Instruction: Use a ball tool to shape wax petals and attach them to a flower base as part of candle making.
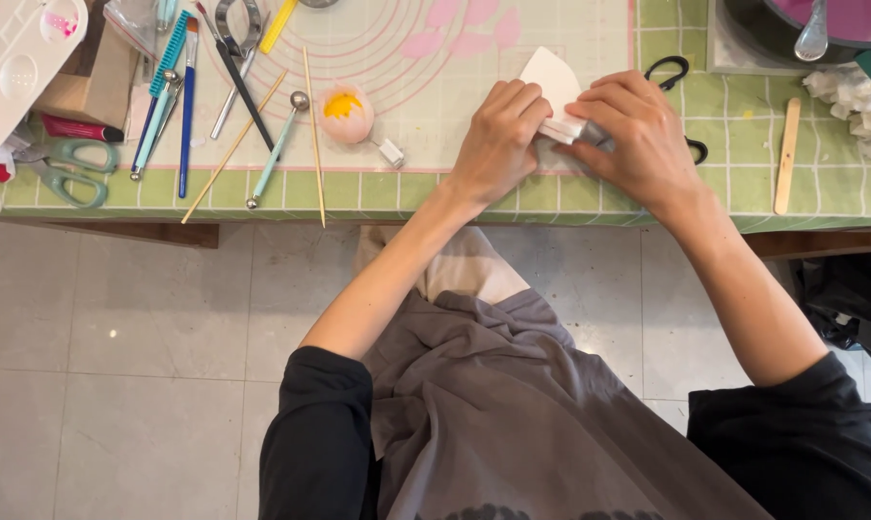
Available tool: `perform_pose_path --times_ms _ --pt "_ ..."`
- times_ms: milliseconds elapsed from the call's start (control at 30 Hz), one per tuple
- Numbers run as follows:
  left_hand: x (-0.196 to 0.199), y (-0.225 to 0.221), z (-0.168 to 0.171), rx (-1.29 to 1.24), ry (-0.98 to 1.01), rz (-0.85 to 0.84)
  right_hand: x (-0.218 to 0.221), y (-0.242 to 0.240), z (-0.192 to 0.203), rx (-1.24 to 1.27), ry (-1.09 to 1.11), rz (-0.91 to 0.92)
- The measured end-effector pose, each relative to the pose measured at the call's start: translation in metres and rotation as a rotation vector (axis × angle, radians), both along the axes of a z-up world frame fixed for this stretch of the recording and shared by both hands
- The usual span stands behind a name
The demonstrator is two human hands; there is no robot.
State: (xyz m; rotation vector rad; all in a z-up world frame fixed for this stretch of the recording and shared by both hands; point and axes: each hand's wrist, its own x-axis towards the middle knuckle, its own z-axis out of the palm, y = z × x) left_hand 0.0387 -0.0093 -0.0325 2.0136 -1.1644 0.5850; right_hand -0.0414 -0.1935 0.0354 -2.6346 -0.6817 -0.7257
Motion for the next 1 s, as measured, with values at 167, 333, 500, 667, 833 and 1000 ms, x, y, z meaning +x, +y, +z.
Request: perform_pose_path --times_ms 167,333,500,667,833,1000 --pt "-0.003 0.007 0.002 -0.006 0.057 -0.013 0.011 -0.017 -0.025 -0.031 0.029 0.010" --pt "-0.010 0.014 0.020 -0.037 0.076 -0.044 0.012 -0.021 -0.027 -0.040 0.055 0.045" --pt "0.002 0.005 0.002 0.036 0.047 -0.020 0.013 -0.020 -0.024 -0.007 0.085 0.045" --pt "0.010 0.005 0.004 0.064 -0.025 -0.082 0.015 -0.020 -0.027 -0.032 0.069 0.046" --pt "0.012 0.007 0.006 0.049 -0.030 -0.117 0.014 -0.017 -0.026 -0.055 0.020 0.047" --pt "0.006 0.011 0.016 -0.040 0.039 -0.093 0.014 -0.020 -0.027 -0.042 0.052 0.035"
